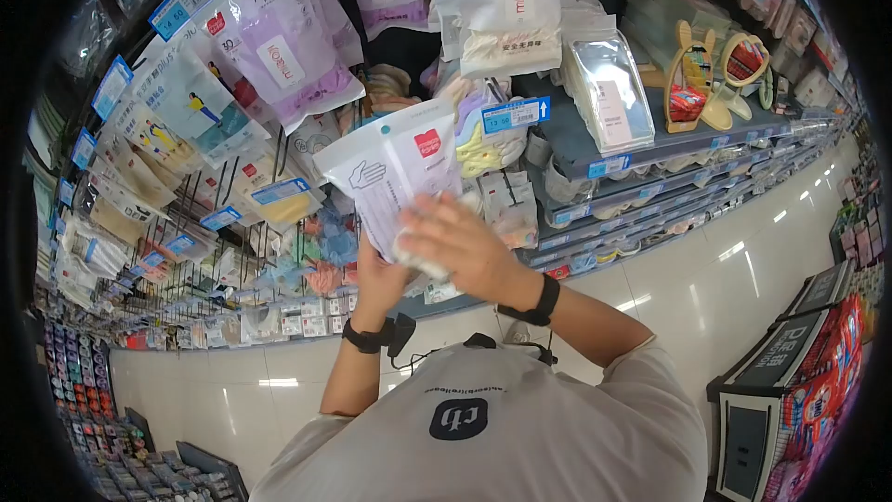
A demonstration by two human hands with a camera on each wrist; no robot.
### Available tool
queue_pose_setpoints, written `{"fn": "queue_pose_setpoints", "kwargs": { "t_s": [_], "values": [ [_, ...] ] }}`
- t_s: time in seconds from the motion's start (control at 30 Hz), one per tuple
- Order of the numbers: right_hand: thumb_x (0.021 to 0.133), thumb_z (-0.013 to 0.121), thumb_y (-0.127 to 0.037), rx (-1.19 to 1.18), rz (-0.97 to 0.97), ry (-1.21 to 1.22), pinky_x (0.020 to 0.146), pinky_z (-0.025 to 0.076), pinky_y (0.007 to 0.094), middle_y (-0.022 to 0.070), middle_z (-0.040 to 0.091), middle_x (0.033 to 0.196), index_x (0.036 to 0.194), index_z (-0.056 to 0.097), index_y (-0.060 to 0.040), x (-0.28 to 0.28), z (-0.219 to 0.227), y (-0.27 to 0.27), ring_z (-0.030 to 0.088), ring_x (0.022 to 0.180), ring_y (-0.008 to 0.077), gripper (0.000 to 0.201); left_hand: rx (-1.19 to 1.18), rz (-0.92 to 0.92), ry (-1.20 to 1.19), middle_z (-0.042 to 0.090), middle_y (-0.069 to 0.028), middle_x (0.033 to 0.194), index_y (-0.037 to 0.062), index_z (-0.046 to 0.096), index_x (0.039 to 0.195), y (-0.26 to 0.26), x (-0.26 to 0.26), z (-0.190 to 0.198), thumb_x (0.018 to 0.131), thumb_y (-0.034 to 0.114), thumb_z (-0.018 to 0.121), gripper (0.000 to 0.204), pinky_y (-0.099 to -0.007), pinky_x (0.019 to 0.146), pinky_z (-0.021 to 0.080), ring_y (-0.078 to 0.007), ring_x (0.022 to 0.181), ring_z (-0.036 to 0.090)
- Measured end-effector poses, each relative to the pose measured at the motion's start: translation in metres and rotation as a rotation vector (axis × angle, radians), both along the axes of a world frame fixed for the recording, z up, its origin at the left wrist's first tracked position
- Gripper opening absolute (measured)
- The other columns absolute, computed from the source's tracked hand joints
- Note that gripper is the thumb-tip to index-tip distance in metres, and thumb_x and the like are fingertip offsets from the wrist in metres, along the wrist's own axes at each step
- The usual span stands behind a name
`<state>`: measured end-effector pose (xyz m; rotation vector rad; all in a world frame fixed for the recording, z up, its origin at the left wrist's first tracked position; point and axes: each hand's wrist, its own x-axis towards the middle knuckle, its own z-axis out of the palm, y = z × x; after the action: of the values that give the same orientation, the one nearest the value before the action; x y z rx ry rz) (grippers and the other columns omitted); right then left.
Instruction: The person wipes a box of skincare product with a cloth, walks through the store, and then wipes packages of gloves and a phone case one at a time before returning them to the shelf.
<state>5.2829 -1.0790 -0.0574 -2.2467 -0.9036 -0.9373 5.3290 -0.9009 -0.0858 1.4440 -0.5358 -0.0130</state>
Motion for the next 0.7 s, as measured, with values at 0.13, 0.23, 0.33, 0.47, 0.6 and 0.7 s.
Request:
{"fn": "queue_pose_setpoints", "kwargs": {
  "t_s": [0.13, 0.23, 0.33, 0.47, 0.6, 0.7],
  "values": [
    [0.081, 0.058, 0.000, 0.555, -0.288, 0.054, 0.112, 0.032, 0.0454, 0.0186, 0.050, 0.141, 0.123, 0.060, -0.0017, 0.016, 0.011, -0.014, 0.040, 0.136, 0.0375, 0.042, -0.012, -0.011, 0.074, 0.057, -0.0130, 0.126, -0.0021, 0.041, 0.132, -0.003, -0.008, 0.003, 0.084, 0.010, 0.074, 0.060, -0.0345, 0.098, 0.044, -0.0197, 0.114, 0.056],
    [0.081, 0.059, 0.000, 0.294, -0.157, -0.022, 0.111, 0.034, 0.0453, 0.0168, 0.050, 0.140, 0.123, 0.060, -0.0032, 0.008, 0.006, -0.012, 0.042, 0.135, 0.0373, 0.043, -0.126, 0.019, 0.106, 0.056, -0.0128, 0.125, -0.0020, 0.040, 0.132, -0.008, -0.009, 0.008, 0.085, 0.011, 0.074, 0.059, -0.0344, 0.099, 0.043, -0.0202, 0.114, 0.055],
    [0.081, 0.062, -0.003, 0.057, 0.000, -0.014, 0.109, 0.037, 0.0454, 0.0142, 0.053, 0.139, 0.122, 0.063, -0.0063, -0.003, -0.003, -0.011, 0.045, 0.132, 0.0355, 0.040, -0.233, 0.068, 0.190, 0.055, -0.0126, 0.126, -0.0016, 0.039, 0.132, -0.004, -0.003, 0.008, 0.086, 0.010, 0.072, 0.058, -0.0343, 0.100, 0.042, -0.0200, 0.116, 0.054],
    [0.081, 0.064, -0.008, -0.150, -0.010, -0.015, 0.108, 0.039, 0.0457, 0.0110, 0.057, 0.134, 0.119, 0.065, -0.0092, -0.006, -0.012, -0.012, 0.048, 0.129, 0.0337, 0.038, -0.269, 0.062, 0.200, 0.054, -0.0124, 0.127, -0.0005, 0.039, 0.132, 0.002, 0.001, 0.011, 0.088, 0.009, 0.070, 0.056, -0.0342, 0.099, 0.044, -0.0194, 0.116, 0.054],
    [0.082, 0.063, -0.010, 0.082, -0.193, -0.061, 0.106, 0.042, 0.0449, 0.0080, 0.061, 0.129, 0.116, 0.067, -0.0114, -0.005, -0.001, -0.011, 0.050, 0.128, 0.0305, 0.034, -0.352, 0.023, 0.275, 0.053, -0.0118, 0.129, -0.0003, 0.038, 0.134, -0.003, -0.005, 0.027, 0.090, 0.015, 0.068, 0.056, -0.0348, 0.101, 0.042, -0.0198, 0.118, 0.052],
    [0.082, 0.064, -0.012, -0.096, -0.057, -0.060, 0.105, 0.043, 0.0444, 0.0076, 0.061, 0.129, 0.116, 0.067, -0.0117, -0.015, -0.008, -0.006, 0.051, 0.127, 0.0301, 0.035, -0.464, 0.036, 0.275, 0.054, -0.0117, 0.127, 0.0012, 0.039, 0.133, -0.002, 0.004, 0.032, 0.089, 0.012, 0.070, 0.055, -0.0346, 0.097, 0.046, -0.0191, 0.113, 0.055]
  ]
}}
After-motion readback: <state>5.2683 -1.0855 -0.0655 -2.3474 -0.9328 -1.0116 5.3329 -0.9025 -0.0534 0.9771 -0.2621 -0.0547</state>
